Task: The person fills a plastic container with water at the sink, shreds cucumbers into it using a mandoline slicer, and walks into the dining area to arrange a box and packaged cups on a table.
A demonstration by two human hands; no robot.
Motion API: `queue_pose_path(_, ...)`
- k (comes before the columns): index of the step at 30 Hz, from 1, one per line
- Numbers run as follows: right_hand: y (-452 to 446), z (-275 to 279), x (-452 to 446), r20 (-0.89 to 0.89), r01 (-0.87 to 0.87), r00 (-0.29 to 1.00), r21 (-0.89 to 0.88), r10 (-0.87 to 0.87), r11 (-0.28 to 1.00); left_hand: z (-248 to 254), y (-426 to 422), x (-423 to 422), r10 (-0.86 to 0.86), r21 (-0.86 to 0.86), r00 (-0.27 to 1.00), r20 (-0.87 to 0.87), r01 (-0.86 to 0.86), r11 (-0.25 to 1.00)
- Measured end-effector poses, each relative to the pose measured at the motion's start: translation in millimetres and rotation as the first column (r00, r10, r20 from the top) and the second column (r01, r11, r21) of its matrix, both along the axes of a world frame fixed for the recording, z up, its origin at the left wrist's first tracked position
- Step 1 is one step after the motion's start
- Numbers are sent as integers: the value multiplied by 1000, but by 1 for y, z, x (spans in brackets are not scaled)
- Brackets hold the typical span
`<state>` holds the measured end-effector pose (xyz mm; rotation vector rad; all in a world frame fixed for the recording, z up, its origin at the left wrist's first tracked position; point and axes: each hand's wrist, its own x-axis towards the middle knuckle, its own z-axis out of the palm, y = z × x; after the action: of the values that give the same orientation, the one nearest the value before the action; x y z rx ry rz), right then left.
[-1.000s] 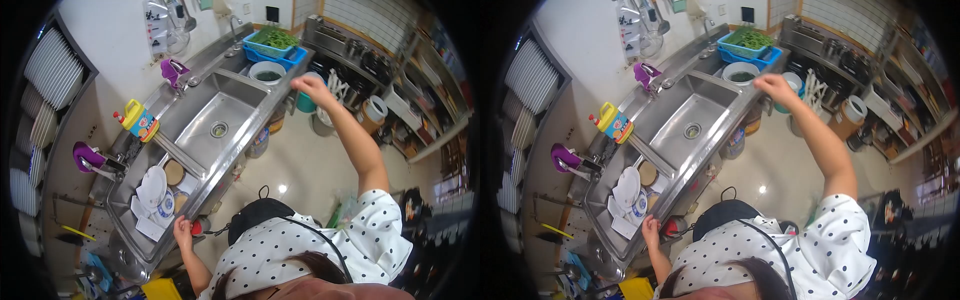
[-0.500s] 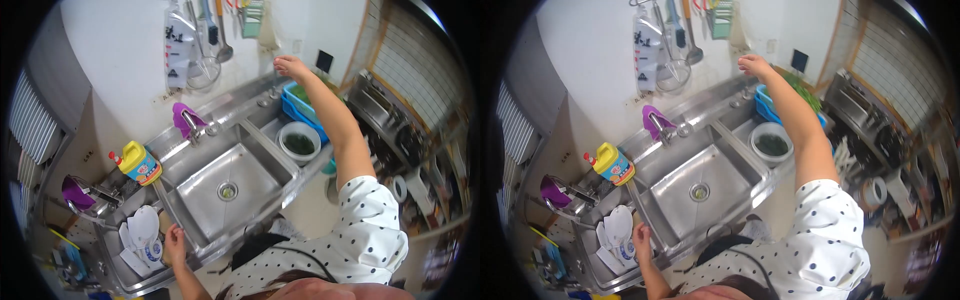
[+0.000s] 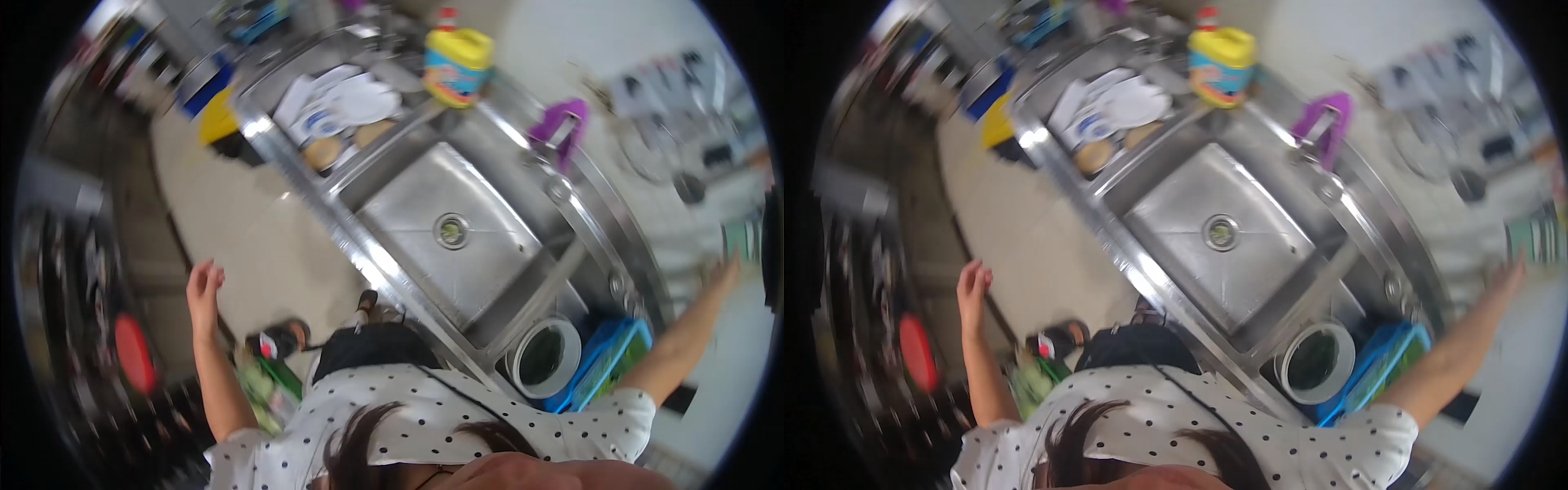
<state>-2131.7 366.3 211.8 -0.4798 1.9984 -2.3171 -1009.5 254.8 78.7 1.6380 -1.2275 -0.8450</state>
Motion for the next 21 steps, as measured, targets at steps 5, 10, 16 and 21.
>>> queue_pose_path(5,-19,29,70,-6,158,987,72,-158,985,24,68,4,187,-17,980,-67,-188,982)
queue_pose_path(10,-21,21,26,44,-68,997,-12,69,998,40,81,-21,135,-48,990,-51,-137,989)
queue_pose_path(16,-1,13,21,-59,-127,991,-243,116,962,33,91,-25,109,-80,990,-94,-116,990)
queue_pose_path(21,35,51,113,-123,-33,992,-239,3,970,30,90,-30,90,-34,994,-59,-92,995)
